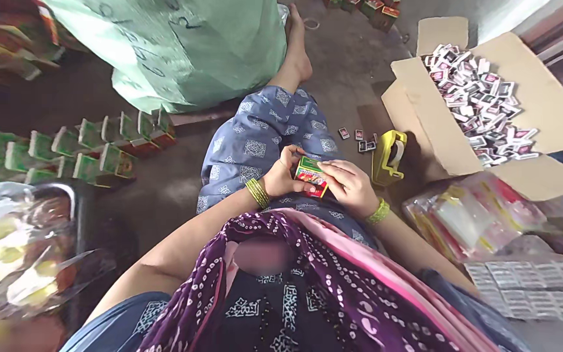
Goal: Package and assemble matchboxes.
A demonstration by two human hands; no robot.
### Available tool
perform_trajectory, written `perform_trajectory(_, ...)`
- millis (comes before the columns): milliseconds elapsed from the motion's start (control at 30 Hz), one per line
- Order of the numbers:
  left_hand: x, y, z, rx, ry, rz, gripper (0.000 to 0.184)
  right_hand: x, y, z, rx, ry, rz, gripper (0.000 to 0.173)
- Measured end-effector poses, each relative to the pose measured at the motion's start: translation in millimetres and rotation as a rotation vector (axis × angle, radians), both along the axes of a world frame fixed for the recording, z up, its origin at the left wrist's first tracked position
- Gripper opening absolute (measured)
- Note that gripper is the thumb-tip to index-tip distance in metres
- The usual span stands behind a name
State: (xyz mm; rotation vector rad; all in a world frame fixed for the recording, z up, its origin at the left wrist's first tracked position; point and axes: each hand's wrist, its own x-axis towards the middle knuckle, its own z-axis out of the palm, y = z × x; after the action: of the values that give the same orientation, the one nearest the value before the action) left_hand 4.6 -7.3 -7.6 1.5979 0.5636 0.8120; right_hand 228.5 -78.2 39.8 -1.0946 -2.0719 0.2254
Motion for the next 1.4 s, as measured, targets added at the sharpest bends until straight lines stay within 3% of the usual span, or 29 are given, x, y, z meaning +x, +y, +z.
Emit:
perform_trajectory(67,0,-1,1,-0.025,0.017,0.002,0.101,-4,-7,-9,0.033,0.056,-0.055,0.021)
perform_trajectory(200,1,-3,-1,0.021,0.027,0.015,0.097,0,-10,-11,0.105,-0.101,-0.020,0.022)
perform_trajectory(267,1,-3,-2,0.073,-0.004,0.009,0.084,5,-7,-8,0.059,-0.090,-0.003,0.023)
perform_trajectory(367,0,-5,4,0.121,-0.001,0.023,0.062,22,1,-1,-0.157,0.121,-0.004,0.028)
perform_trajectory(467,-4,-5,8,0.050,-0.048,0.095,0.045,62,6,-2,-0.244,0.210,-0.325,0.028)
perform_trajectory(600,-6,-1,5,0.017,-0.069,0.178,0.033,146,3,-13,-0.402,0.084,-0.867,0.034)
perform_trajectory(700,-2,2,1,0.064,-0.069,0.170,0.029,197,-2,-36,-0.587,-0.033,-1.060,0.038)
perform_trajectory(833,0,4,0,0.059,-0.046,0.165,0.029,221,-6,-66,-0.788,0.045,-1.008,0.042)
perform_trajectory(967,-1,5,-1,0.035,-0.074,0.152,0.029,226,1,-78,-0.767,0.209,-1.010,0.045)
perform_trajectory(1100,-2,4,0,0.036,-0.064,0.155,0.028,230,6,-76,-0.811,0.417,-1.068,0.050)
perform_trajectory(1300,-3,4,0,0.048,-0.059,0.151,0.027,222,-5,-52,-0.906,0.693,-1.053,0.027)
perform_trajectory(1400,-2,3,0,0.054,-0.079,0.151,0.028,218,-21,-51,-0.969,0.587,-1.044,0.032)
